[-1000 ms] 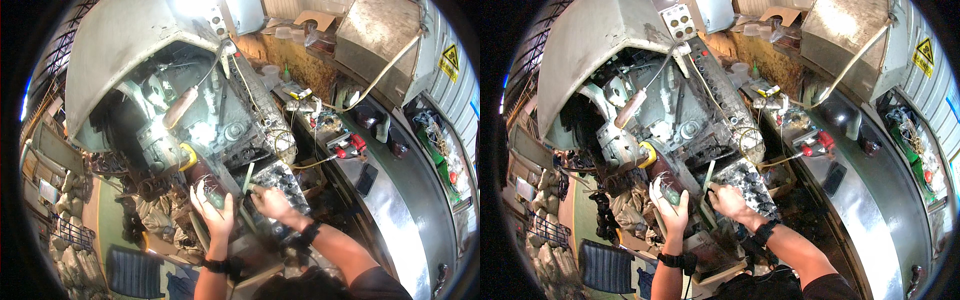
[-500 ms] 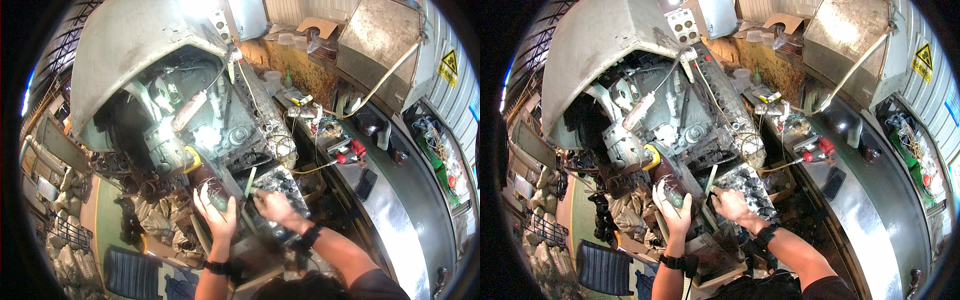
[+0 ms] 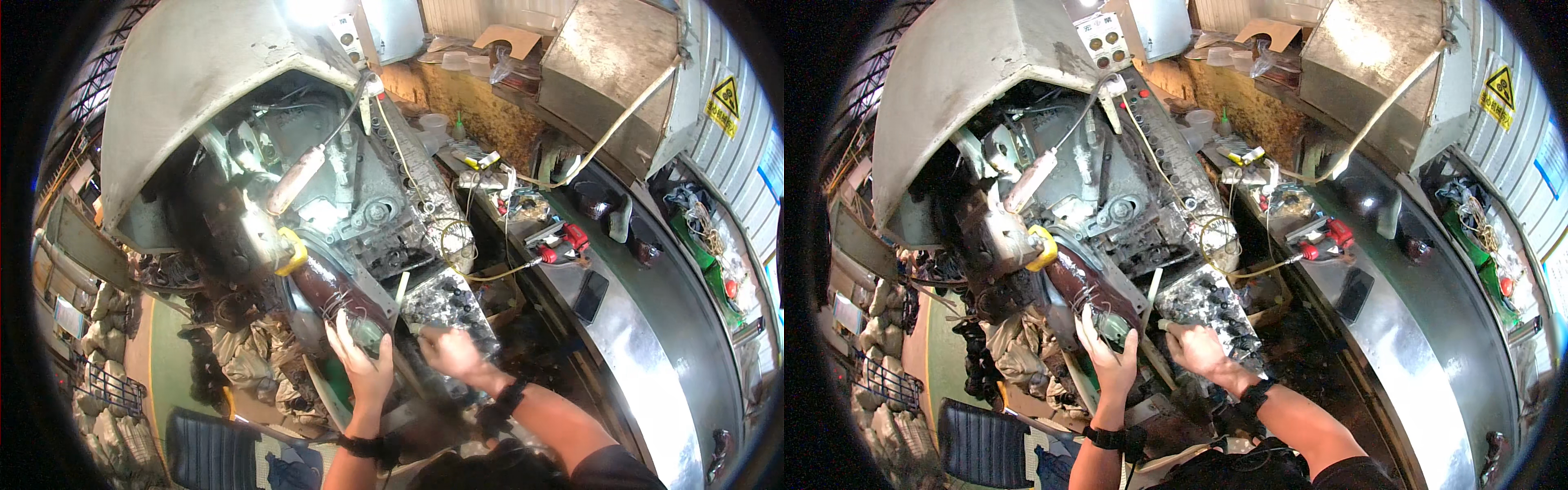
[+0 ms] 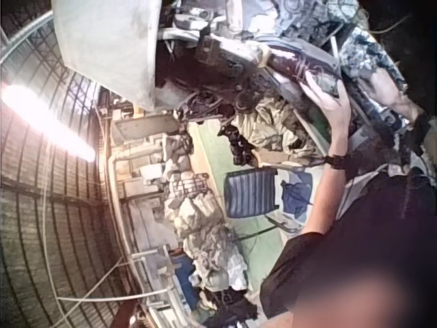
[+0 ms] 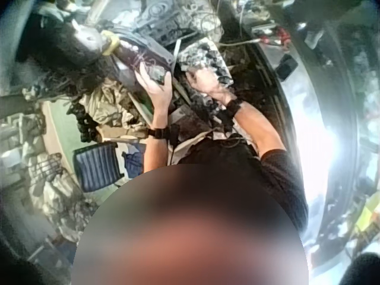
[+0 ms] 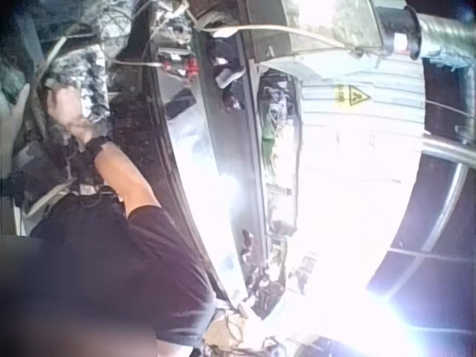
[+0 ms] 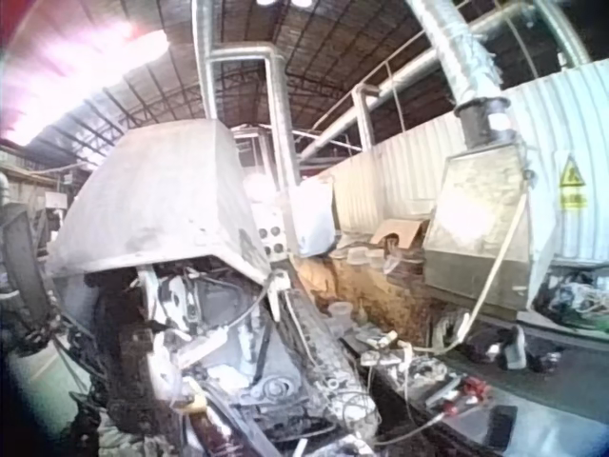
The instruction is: Operates a shoe lasting machine to shape the upper of the shoe over the last.
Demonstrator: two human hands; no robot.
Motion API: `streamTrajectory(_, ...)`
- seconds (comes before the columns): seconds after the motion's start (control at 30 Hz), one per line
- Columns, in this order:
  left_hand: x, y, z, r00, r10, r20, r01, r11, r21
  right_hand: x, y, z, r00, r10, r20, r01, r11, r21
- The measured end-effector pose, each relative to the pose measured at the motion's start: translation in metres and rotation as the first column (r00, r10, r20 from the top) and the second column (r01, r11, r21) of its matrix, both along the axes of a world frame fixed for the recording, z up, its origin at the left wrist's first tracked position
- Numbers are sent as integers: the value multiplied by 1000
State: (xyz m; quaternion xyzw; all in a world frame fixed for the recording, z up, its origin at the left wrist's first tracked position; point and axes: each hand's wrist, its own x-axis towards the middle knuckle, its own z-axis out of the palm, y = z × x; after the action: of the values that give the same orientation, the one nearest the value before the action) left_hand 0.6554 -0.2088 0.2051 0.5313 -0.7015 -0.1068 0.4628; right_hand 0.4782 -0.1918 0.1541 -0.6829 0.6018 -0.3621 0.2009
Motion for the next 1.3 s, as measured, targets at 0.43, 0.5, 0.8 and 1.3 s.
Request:
streamTrajectory(0.43, 20, -49, -23, 839, 150, -523, 21, 951, 307, 1, 3, 3, 999, 5, -50, -3, 999, 40)
streamTrajectory(0.5, 25, -69, -12, 825, 306, -475, -131, 922, 365, 6, 1, -2, 999, 26, -40, -27, 999, -27)
streamTrajectory(0.8, 39, -21, 74, 389, -59, -919, 247, 968, 42, -3, 4, 21, 937, -64, 344, 23, 992, 121)
streamTrajectory(1.3, -22, 36, 136, -251, -212, -944, 821, 470, -324, -9, 154, 101, -668, -413, 619, -460, 883, 91)
